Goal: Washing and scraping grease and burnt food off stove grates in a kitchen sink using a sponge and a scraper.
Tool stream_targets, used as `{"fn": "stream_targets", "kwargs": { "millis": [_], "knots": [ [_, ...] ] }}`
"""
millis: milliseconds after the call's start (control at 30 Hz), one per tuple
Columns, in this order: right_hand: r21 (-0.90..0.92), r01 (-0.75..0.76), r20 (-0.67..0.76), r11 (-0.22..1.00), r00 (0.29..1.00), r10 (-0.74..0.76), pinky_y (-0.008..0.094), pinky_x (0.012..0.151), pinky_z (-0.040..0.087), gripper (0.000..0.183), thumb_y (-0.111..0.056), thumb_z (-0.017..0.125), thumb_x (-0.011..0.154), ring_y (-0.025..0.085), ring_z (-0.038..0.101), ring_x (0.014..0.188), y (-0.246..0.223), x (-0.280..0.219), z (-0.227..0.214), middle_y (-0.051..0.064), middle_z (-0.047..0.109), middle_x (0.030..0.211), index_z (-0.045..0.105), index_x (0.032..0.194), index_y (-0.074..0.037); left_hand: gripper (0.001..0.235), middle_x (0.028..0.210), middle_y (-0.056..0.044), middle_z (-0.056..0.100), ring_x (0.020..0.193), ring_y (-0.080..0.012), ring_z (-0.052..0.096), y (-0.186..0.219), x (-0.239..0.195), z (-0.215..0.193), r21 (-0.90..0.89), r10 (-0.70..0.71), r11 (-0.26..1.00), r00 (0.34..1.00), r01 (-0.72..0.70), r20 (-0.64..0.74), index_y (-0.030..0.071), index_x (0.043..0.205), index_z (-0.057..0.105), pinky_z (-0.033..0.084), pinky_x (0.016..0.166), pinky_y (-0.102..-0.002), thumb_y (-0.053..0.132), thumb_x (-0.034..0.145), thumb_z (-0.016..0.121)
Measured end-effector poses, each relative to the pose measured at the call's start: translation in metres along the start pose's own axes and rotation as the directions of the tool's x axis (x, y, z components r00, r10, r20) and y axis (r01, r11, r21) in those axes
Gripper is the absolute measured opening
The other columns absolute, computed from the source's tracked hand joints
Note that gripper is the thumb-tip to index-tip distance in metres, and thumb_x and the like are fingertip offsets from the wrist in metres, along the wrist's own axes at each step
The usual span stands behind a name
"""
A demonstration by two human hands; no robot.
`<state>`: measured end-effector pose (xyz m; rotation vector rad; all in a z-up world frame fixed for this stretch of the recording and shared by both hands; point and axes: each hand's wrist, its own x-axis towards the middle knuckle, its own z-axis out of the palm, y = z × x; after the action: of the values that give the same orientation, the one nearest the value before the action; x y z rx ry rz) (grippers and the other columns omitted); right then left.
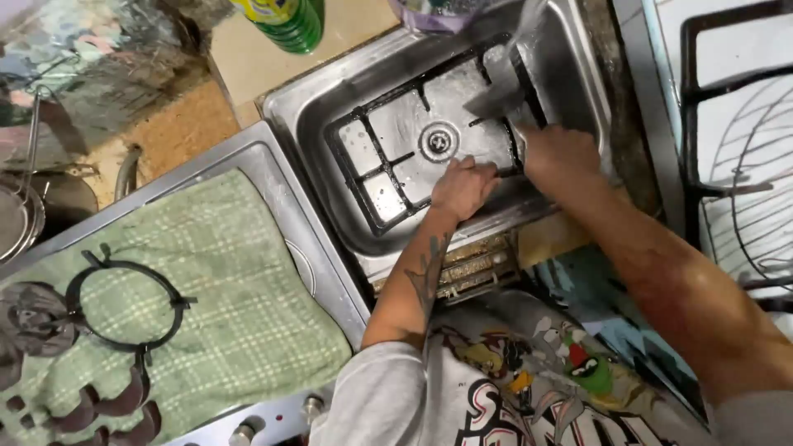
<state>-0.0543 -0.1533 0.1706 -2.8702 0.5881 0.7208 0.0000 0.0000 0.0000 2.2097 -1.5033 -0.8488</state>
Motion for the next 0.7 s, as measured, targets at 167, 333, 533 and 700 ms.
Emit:
{"fn": "stream_targets", "kwargs": {
  "millis": [167,333,533,700],
  "knots": [
    [0.025,0.014,-0.049,1.0,0.999,-0.013,0.061,0.072,0.06,0.039,-0.015,0.04,0.101,0.042,0.078,0.083,0.01,0.045,0.008,0.02,0.077,0.086,0.073,0.121,-0.01,0.046,0.11,-0.011,0.075,0.119,-0.0291,0.059,-0.007,0.011,-0.007,0.019,-0.003,1.0,1.0,0.003,-0.015,0.019,0.121,0.063,0.039,0.106,-0.047,0.047,0.108,0.029],
    [0.051,0.039,0.011,0.998,0.999,-0.04,0.06,0.076,0.059,0.034,-0.015,0.045,0.096,0.044,0.077,0.088,0.005,0.045,-0.022,0.021,0.078,0.089,0.077,0.103,-0.006,0.042,0.11,-0.009,0.076,0.118,-0.0276,0.06,-0.002,0.006,-0.022,-0.008,-0.059,0.998,0.998,0.059,-0.033,0.018,0.121,0.066,0.038,0.107,-0.042,0.043,0.108,0.035],
    [0.044,-0.023,0.103,0.999,0.994,0.019,0.059,0.074,0.06,0.033,-0.017,0.047,0.095,0.045,0.077,0.091,0.01,0.04,-0.029,0.023,0.078,0.091,0.077,0.102,-0.005,0.043,0.109,-0.007,0.077,0.12,-0.0254,0.058,0.003,0.005,-0.02,-0.032,-0.066,0.997,0.998,0.066,0.0,0.02,0.122,0.067,0.036,0.108,-0.04,0.047,0.107,0.037],
    [0.129,0.091,-0.083,0.987,0.993,-0.081,0.058,0.07,0.061,0.036,-0.016,0.046,0.104,0.047,0.075,0.089,0.012,0.048,-0.022,0.027,0.077,0.098,0.073,0.125,-0.006,0.039,0.109,-0.009,0.077,0.113,-0.0309,0.06,0.0,0.01,-0.014,-0.034,-0.054,0.998,0.997,0.052,-0.063,0.019,0.118,0.069,0.039,0.108,-0.047,0.044,0.104,0.043]
  ]
}}
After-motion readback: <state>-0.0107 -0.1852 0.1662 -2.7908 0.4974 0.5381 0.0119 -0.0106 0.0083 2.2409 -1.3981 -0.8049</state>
